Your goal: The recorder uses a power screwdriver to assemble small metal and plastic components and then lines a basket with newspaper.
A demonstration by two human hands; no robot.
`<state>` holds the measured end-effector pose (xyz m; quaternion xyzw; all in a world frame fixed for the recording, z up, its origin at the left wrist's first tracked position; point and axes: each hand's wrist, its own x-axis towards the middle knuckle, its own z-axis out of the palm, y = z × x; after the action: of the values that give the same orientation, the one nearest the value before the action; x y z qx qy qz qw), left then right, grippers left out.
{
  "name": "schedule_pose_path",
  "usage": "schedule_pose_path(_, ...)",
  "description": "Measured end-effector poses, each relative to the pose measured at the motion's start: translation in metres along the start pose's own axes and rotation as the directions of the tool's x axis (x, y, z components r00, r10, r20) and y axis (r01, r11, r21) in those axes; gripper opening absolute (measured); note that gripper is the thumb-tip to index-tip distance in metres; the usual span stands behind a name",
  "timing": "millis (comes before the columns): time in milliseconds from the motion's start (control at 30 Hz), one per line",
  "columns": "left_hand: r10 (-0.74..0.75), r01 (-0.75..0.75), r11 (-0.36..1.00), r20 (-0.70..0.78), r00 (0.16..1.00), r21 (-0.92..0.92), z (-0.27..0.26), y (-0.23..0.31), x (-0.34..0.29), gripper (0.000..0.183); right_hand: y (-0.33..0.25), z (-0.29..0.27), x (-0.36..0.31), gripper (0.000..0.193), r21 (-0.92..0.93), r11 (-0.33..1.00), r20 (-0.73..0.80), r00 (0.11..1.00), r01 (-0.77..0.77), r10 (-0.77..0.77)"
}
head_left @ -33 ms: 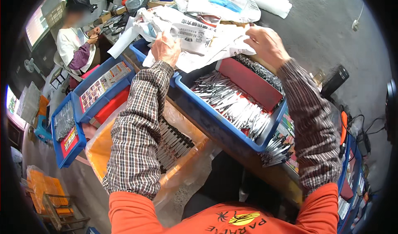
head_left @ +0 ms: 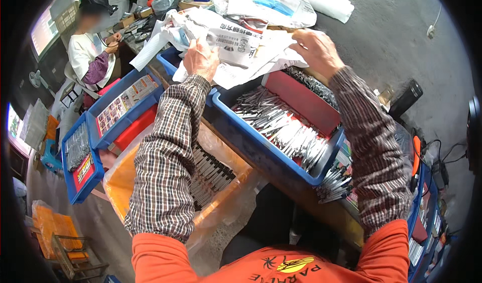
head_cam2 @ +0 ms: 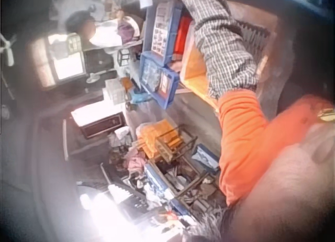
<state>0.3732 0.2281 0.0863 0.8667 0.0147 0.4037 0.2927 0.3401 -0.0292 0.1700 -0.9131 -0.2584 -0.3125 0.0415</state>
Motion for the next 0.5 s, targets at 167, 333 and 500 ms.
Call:
schedule_pose_path(167, -0.037, 0.037, 0.998, 0.001, 0.999, -0.051, 0.000, -0.006, -0.003, 0.041, -0.011, 0.050, 0.045, 0.031, 0.007, 0.995, 0.057, 0.993, -0.104, 0.103)
schedule_pose_path(333, -0.111, 0.108, 0.991, -0.034, 0.993, -0.083, 0.003, -0.008, -0.005, 0.038, -0.001, 0.093, 0.086, 0.037, -0.018, 0.999, 0.123, 0.992, -0.041, 0.042)
schedule_pose_path(500, -0.169, 0.192, 0.920, 0.095, 0.981, -0.342, 0.006, -0.019, -0.007, 0.033, 0.021, 0.125, 0.104, 0.057, -0.080, 0.996, 0.214, 0.977, 0.038, -0.020)
